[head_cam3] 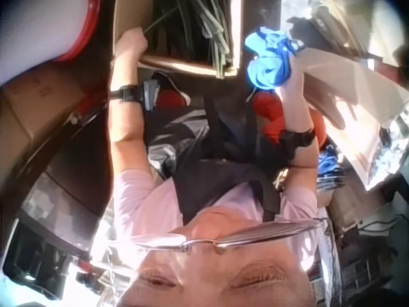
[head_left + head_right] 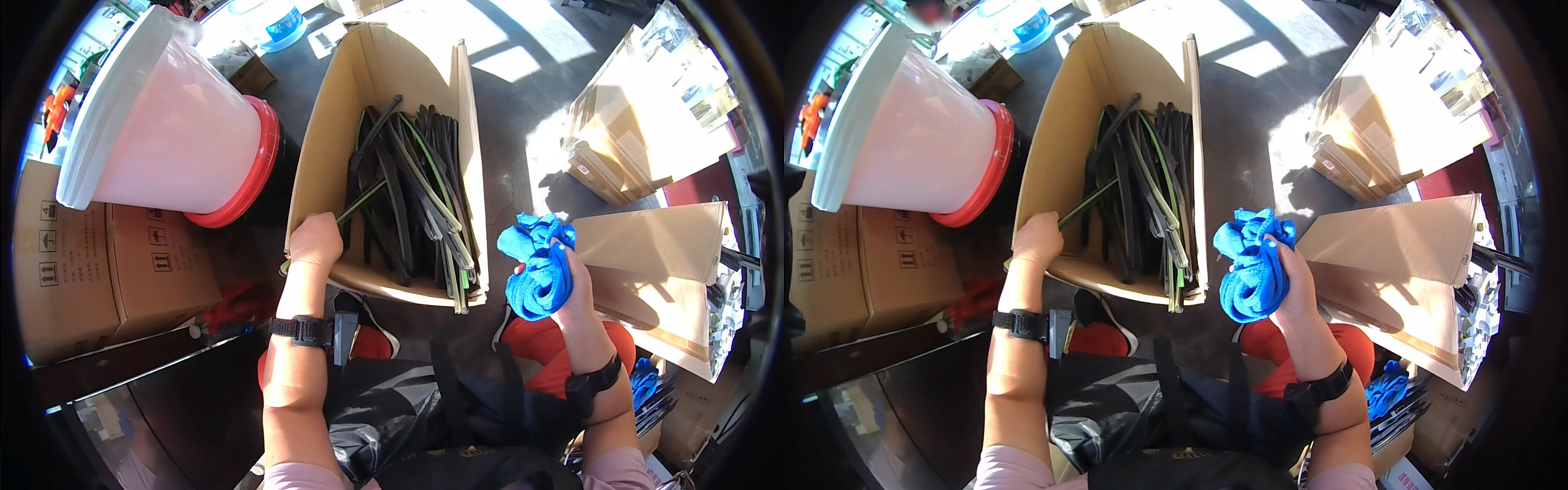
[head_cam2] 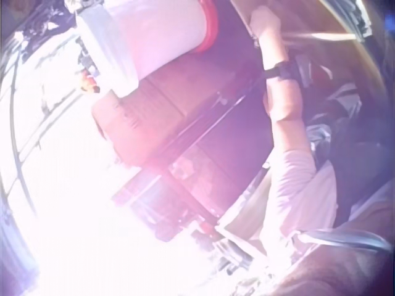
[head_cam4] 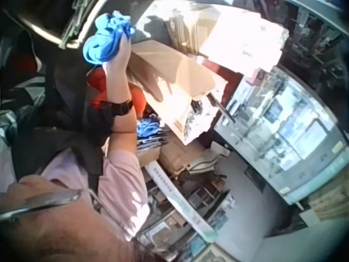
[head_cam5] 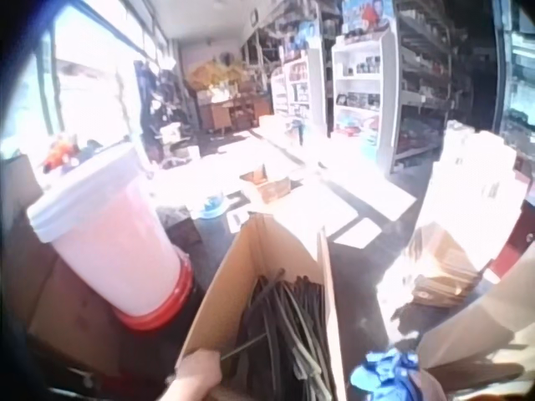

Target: The person sits on the floor and repeatedly picks up windshield wipers from a cardboard box, wipes each one with a blue cloth, and places them back into the box. The person handles multiple wipers one at a time throughout the clip.

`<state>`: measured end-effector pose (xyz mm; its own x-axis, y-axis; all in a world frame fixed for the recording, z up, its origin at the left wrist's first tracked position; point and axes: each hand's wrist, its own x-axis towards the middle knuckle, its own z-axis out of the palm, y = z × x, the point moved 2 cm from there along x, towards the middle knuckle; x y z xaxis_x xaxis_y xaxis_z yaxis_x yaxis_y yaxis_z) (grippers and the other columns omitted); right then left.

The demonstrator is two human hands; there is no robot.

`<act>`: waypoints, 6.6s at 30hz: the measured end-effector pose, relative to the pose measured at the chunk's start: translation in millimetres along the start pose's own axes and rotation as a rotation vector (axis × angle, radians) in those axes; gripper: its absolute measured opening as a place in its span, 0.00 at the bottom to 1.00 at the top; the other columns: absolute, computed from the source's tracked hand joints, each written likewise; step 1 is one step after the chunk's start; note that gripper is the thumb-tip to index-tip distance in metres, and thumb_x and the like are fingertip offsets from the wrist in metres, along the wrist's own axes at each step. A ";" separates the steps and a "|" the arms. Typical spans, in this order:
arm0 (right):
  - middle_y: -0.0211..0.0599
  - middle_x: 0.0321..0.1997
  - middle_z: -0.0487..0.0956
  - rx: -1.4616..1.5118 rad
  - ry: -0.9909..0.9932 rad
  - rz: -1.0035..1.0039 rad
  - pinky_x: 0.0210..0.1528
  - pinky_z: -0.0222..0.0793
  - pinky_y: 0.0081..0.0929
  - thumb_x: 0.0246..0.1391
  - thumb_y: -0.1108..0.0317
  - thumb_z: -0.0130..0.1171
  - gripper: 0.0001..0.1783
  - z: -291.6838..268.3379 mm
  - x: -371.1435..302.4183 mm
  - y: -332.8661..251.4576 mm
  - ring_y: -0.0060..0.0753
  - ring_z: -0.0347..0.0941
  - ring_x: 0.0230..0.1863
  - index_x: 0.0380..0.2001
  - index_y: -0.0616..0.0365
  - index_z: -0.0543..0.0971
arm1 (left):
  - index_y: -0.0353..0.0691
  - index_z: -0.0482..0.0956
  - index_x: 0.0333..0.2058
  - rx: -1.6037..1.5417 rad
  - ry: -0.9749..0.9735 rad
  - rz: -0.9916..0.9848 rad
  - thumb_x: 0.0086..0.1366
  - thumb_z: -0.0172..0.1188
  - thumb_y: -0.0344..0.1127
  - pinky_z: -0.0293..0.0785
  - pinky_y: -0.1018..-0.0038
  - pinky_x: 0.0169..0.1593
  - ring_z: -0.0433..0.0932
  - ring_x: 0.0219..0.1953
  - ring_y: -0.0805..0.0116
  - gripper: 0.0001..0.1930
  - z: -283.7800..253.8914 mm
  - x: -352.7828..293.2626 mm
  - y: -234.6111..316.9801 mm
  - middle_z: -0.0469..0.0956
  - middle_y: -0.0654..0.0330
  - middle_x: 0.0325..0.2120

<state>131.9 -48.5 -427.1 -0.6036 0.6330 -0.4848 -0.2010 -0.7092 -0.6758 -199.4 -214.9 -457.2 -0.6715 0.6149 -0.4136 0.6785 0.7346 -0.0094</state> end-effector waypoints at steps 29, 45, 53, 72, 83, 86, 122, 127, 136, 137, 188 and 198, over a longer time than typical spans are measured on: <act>0.41 0.48 0.74 0.107 -0.238 -0.087 0.39 0.76 0.34 0.59 0.70 0.46 0.22 -2.5 -42.8 -21.2 0.36 0.76 0.39 0.58 0.57 0.63 | 0.31 0.76 0.30 -0.498 -0.259 -0.128 0.63 0.49 0.29 0.68 0.78 0.24 0.72 0.18 0.76 0.09 -203.3 -181.9 -145.0 0.77 0.60 0.19; 0.42 0.40 0.76 0.070 -0.327 -0.072 0.38 0.76 0.33 0.57 0.72 0.49 0.22 14.2 -47.1 -10.1 0.36 0.77 0.34 0.55 0.58 0.65 | 0.28 0.73 0.39 -1.291 -0.296 0.056 0.62 0.49 0.32 0.62 0.85 0.21 0.66 0.17 0.79 0.12 -138.3 -194.4 -101.6 0.73 0.62 0.21; 0.43 0.47 0.74 -1.124 -0.605 -0.014 0.53 0.65 0.33 0.44 0.61 0.64 0.35 32.3 -59.4 19.2 0.40 0.72 0.50 0.57 0.49 0.63 | 0.29 0.71 0.39 -1.522 -0.173 0.000 0.65 0.50 0.31 0.63 0.82 0.24 0.67 0.21 0.77 0.10 -39.8 -138.4 -2.4 0.71 0.62 0.23; 0.48 0.42 0.77 -1.672 -0.339 -0.214 0.46 0.70 0.42 0.41 0.58 0.61 0.41 29.5 -33.2 42.4 0.52 0.75 0.41 0.60 0.48 0.57 | 0.32 0.76 0.21 -0.224 0.150 0.273 0.61 0.52 0.55 0.72 0.60 0.38 0.76 0.32 0.46 0.26 20.5 -53.4 67.1 0.75 0.43 0.22; 0.43 0.30 0.76 -1.948 -0.335 -0.319 0.38 0.72 0.38 0.44 0.55 0.58 0.19 26.6 -16.4 51.2 0.45 0.76 0.33 0.39 0.50 0.71 | 0.42 0.67 0.09 -0.232 0.802 0.630 0.59 0.58 0.38 0.65 0.65 0.22 0.70 0.14 0.57 0.20 33.2 -85.3 74.1 0.67 0.58 0.08; 0.43 0.30 0.76 -2.014 -0.272 -0.261 0.36 0.72 0.40 0.44 0.53 0.57 0.21 11.0 -20.2 43.9 0.46 0.76 0.33 0.40 0.51 0.71 | 0.43 0.69 0.09 -0.300 0.763 0.734 0.57 0.59 0.37 0.64 0.67 0.22 0.70 0.15 0.59 0.18 34.2 -97.1 91.7 0.67 0.59 0.09; 0.36 0.33 0.79 -0.032 0.211 -0.280 0.37 0.74 0.22 0.56 0.64 0.50 0.12 -82.7 -56.4 -60.8 0.25 0.76 0.30 0.39 0.60 0.74 | 0.27 0.51 0.51 -0.996 -0.628 -0.339 0.45 0.65 0.27 0.75 0.51 0.38 0.77 0.38 0.52 0.37 173.2 -31.9 187.5 0.71 0.43 0.39; 0.36 0.34 0.78 -0.065 0.194 -0.246 0.40 0.73 0.23 0.56 0.62 0.50 0.14 -91.4 -57.5 -65.4 0.25 0.76 0.33 0.40 0.60 0.73 | 0.32 0.66 0.32 -1.392 -0.714 -0.334 0.44 0.61 0.21 0.78 0.61 0.31 0.77 0.24 0.57 0.16 135.0 -38.6 185.4 0.74 0.50 0.24; 0.37 0.38 0.78 -0.070 0.172 -0.237 0.44 0.72 0.26 0.55 0.61 0.52 0.17 -81.9 -59.0 -64.1 0.27 0.75 0.38 0.43 0.61 0.72 | 0.31 0.75 0.27 -1.658 -0.871 -0.240 0.50 0.59 0.33 0.77 0.70 0.37 0.77 0.28 0.63 0.10 22.1 -67.7 122.5 0.76 0.53 0.26; 0.38 0.38 0.77 -0.071 0.168 -0.238 0.44 0.72 0.27 0.55 0.61 0.52 0.17 -80.8 -58.8 -63.4 0.27 0.75 0.38 0.43 0.62 0.72 | 0.29 0.74 0.31 -1.688 -0.870 -0.234 0.51 0.57 0.33 0.76 0.71 0.39 0.76 0.29 0.64 0.12 16.4 -76.3 116.9 0.76 0.53 0.27; 0.39 0.47 0.74 -0.374 -0.251 -0.124 0.52 0.66 0.24 0.37 0.60 0.58 0.35 -52.8 -68.2 -54.7 0.28 0.71 0.47 0.52 0.63 0.68 | 0.33 0.75 0.29 -1.823 -0.918 0.136 0.52 0.61 0.33 0.73 0.75 0.30 0.75 0.25 0.68 0.09 32.1 -118.9 208.2 0.75 0.56 0.24; 0.41 0.46 0.76 -0.537 -0.365 0.070 0.51 0.66 0.24 0.38 0.63 0.59 0.34 -36.2 -62.6 -45.5 0.28 0.73 0.45 0.53 0.64 0.70 | 0.11 0.42 0.57 -0.383 -0.440 0.526 0.63 0.47 0.58 0.74 0.69 0.46 0.76 0.44 0.48 0.48 81.4 -116.9 238.9 0.71 0.31 0.42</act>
<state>206.8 -44.6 -386.0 -0.8436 0.3775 -0.3819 0.2049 -0.4311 -0.8787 65.5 -134.6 -485.2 -0.0564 0.7982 -0.5998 0.6706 0.4754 0.5695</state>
